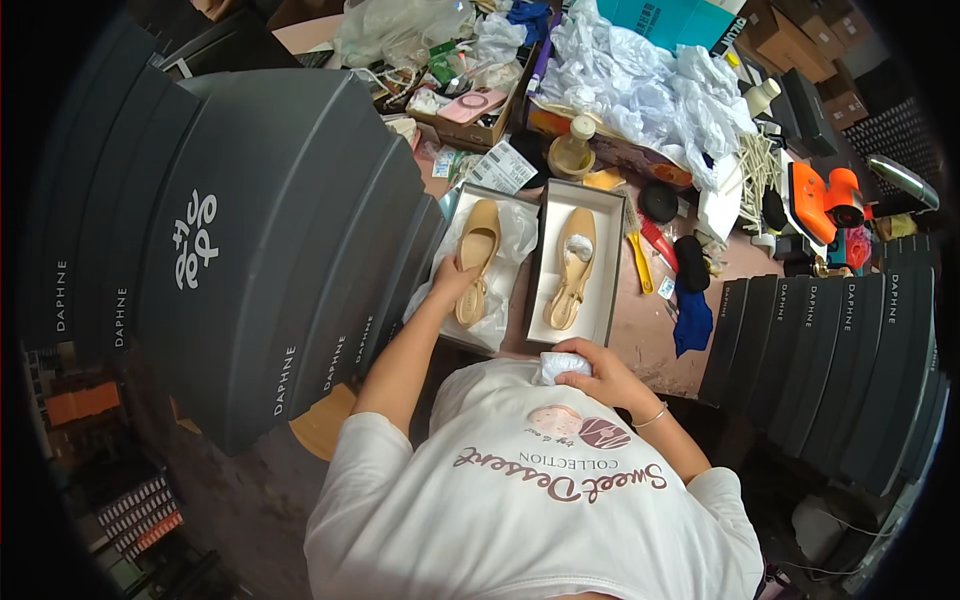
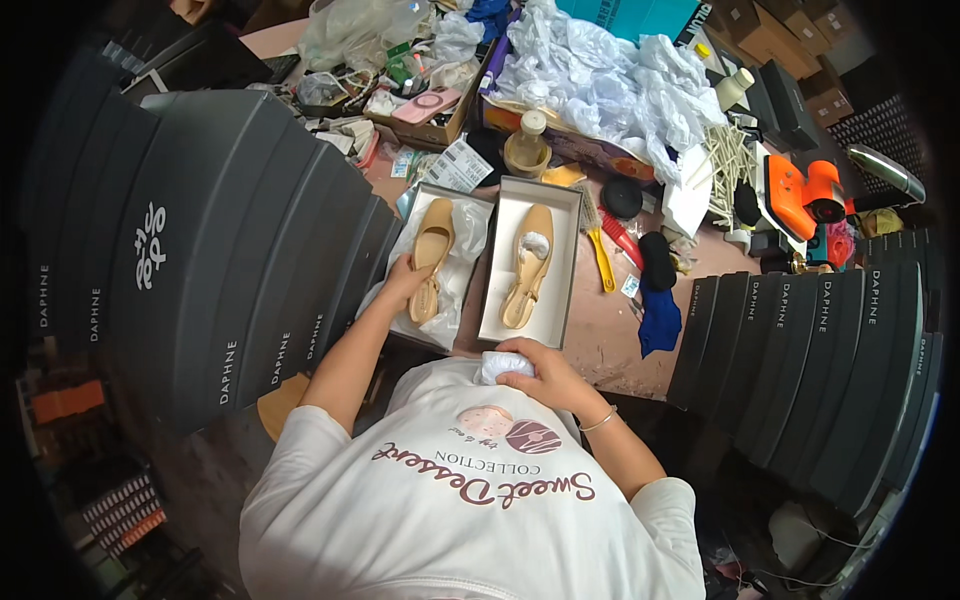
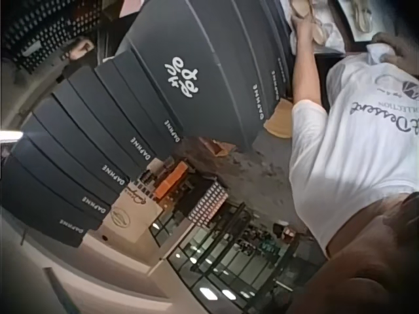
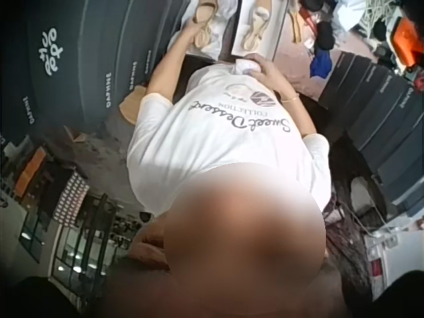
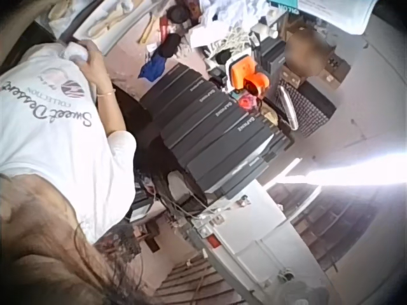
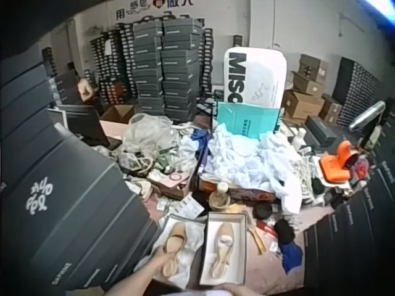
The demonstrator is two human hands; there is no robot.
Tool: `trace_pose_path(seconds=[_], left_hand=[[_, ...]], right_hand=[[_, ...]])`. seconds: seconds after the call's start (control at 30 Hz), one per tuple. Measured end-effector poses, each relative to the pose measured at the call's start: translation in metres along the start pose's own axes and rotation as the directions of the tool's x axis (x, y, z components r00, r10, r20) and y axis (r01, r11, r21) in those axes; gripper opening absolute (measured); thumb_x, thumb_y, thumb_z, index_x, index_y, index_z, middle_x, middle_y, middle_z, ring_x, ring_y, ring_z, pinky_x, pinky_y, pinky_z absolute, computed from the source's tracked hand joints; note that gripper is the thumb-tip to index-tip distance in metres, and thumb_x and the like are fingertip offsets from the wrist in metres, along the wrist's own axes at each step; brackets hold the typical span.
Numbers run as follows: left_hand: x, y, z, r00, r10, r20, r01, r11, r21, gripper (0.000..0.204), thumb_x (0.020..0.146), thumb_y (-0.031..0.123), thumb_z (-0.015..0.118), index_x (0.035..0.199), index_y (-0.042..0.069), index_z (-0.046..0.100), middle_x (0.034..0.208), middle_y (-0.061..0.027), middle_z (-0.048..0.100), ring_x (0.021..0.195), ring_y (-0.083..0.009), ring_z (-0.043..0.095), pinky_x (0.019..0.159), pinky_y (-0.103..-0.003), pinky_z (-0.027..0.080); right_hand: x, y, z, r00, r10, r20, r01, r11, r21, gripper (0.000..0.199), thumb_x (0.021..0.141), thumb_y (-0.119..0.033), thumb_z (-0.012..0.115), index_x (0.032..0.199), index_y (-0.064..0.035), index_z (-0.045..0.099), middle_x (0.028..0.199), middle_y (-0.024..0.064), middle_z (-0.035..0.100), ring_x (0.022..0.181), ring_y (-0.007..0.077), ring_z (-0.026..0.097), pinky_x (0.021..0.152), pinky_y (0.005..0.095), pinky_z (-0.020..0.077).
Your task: The recorder is taking shoes out of boxes, inspecting them, wrapping them in protective tissue paper, and placing them back into the boxes.
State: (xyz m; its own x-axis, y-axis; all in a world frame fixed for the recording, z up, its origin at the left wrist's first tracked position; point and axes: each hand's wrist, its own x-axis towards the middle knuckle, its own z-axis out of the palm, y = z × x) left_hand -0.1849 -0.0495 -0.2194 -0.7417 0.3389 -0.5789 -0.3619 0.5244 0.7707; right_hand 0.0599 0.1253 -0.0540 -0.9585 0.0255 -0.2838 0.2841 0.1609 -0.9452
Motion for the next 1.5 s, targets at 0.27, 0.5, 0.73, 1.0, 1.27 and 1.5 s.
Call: trace_pose_path(seconds=[0.27,0.5,0.73,1.0,1.27,1.5], left_hand=[[-0.063,0.066,-0.004,0.952,0.242,0.188,-0.168,0.926,-0.339,0.048,0.074,0.004,0.057,0.12,-0.002,0.046,0.103,-0.0122,0.059,0.09,-0.0209,0.061,0.075,-0.033,0.051],[-0.123,0.064,0.058,0.908,0.358,0.218,-0.149,0.762,-0.631,0.058,0.079,-0.006,0.048,0.131,0.006,0.028,0.111,-0.0115,0.051,0.095,-0.0207,0.058,0.079,-0.035,0.052],[-0.136,0.08,0.052,0.901,0.269,0.339,0.018,0.759,-0.651,0.06,0.08,-0.005,0.046,0.134,0.005,0.022,0.12,-0.013,0.045,0.112,-0.0221,0.05,0.095,-0.035,0.045],[-0.143,0.092,0.055,0.852,0.389,0.349,-0.103,0.779,-0.618,0.064,0.078,-0.007,0.045,0.136,0.007,0.024,0.121,-0.0103,0.045,0.109,-0.0187,0.051,0.093,-0.033,0.045],[-0.172,0.113,0.054,0.799,0.468,0.378,-0.281,0.847,-0.452,0.066,0.079,-0.005,0.048,0.137,0.004,0.017,0.121,-0.011,0.043,0.111,-0.0169,0.047,0.092,-0.029,0.041],[-0.152,0.113,0.062,0.881,0.292,0.372,0.029,0.752,-0.659,0.049,0.084,0.0,0.047,0.131,0.004,0.033,0.112,-0.0137,0.052,0.1,-0.0218,0.058,0.086,-0.034,0.05]], right_hand=[[0.091,-0.059,-0.027,0.821,-0.459,-0.34,0.321,0.864,-0.389,0.035,0.076,-0.019,0.07,0.103,-0.0023,0.057,0.093,0.0135,0.057,0.08,0.0268,0.059,0.069,0.0341,0.0471],[0.147,-0.033,-0.008,0.89,-0.359,-0.28,-0.037,0.556,-0.83,0.034,0.073,-0.018,0.068,0.1,-0.0071,0.05,0.092,0.0129,0.055,0.074,0.0312,0.063,0.061,0.0424,0.0512],[0.101,-0.018,-0.007,0.877,-0.462,-0.13,0.23,0.642,-0.731,0.024,0.074,-0.011,0.065,0.097,-0.0079,0.061,0.096,0.0101,0.057,0.09,0.029,0.059,0.074,0.0393,0.0495],[0.103,-0.045,-0.049,0.898,-0.245,-0.365,0.065,0.895,-0.441,0.078,0.063,-0.019,0.083,0.13,-0.0084,0.043,0.109,0.0173,0.052,0.102,0.0311,0.056,0.086,0.0384,0.0455],[0.104,-0.029,-0.06,0.888,-0.228,-0.399,0.124,0.955,-0.269,0.1,0.062,-0.011,0.079,0.144,-0.0027,0.023,0.13,0.0252,0.047,0.117,0.033,0.051,0.094,0.0366,0.0422],[0.137,-0.015,-0.067,0.881,-0.278,-0.382,0.178,0.944,-0.277,0.094,0.07,-0.022,0.075,0.145,-0.0076,0.02,0.133,0.0274,0.042,0.11,0.0319,0.055,0.088,0.0374,0.046]])
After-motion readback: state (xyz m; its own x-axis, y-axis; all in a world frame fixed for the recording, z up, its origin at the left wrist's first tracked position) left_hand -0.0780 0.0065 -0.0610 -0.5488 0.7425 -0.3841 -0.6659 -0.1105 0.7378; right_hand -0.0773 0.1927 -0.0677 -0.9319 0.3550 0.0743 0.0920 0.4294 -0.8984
